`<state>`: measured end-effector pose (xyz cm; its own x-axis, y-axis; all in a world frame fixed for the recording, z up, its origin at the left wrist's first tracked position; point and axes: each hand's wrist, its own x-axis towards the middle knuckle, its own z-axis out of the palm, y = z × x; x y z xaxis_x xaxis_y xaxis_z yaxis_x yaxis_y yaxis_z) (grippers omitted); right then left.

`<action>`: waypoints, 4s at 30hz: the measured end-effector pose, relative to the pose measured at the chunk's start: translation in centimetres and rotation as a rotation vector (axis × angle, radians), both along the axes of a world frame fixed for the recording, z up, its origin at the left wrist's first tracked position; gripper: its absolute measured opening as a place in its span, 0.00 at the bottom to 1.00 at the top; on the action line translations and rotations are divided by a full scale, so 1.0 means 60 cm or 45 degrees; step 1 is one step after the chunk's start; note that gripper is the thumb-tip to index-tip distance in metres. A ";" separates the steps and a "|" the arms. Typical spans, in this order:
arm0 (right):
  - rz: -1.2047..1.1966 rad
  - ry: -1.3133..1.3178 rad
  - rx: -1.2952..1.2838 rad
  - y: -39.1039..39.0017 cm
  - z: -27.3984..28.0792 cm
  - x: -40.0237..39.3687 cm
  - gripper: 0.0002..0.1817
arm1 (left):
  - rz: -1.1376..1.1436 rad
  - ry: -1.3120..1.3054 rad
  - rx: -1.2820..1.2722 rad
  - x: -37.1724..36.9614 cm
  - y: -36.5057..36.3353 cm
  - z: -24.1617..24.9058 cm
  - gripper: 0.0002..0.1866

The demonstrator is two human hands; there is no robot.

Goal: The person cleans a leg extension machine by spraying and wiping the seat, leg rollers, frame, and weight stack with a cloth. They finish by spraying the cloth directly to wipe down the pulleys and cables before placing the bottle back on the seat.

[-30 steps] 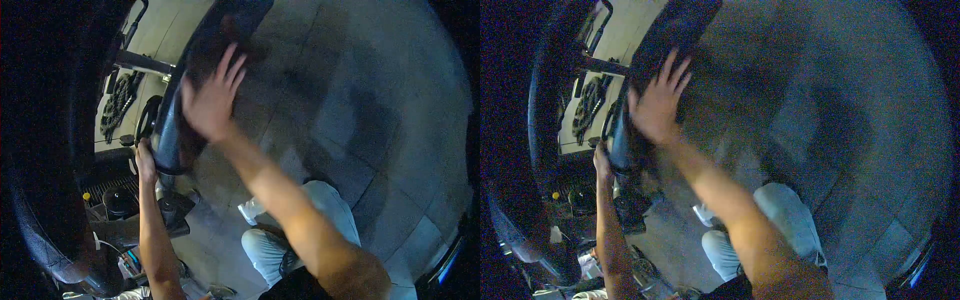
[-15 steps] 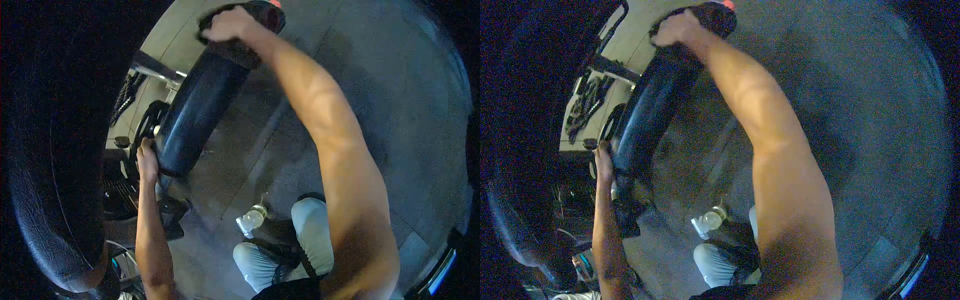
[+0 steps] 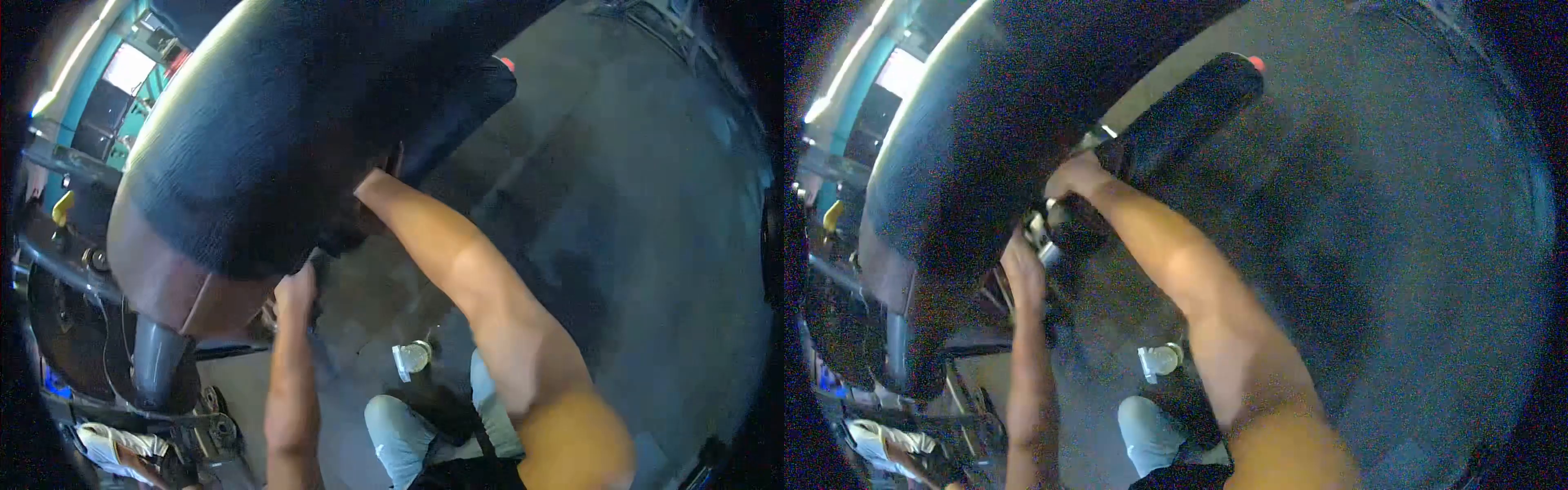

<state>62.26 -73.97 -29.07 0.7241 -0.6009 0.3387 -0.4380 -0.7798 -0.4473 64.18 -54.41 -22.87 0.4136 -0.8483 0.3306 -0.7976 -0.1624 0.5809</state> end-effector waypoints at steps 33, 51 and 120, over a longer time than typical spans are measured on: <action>0.209 0.445 -0.137 0.168 -0.037 0.128 0.23 | 0.414 0.324 0.413 -0.061 0.539 -0.434 0.27; 0.321 -0.799 0.592 0.496 -0.097 -0.041 0.29 | 0.470 0.271 0.422 -0.061 0.537 -0.457 0.30; 0.490 0.268 0.314 0.387 0.233 -0.434 0.19 | -0.337 -0.083 0.157 -0.098 0.369 0.117 0.14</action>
<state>36.19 -50.75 -15.09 0.9463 -0.3206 0.0426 -0.2401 -0.7846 -0.5716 58.29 -32.27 -15.83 0.1542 -0.9592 0.2370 -0.8566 -0.0103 0.5159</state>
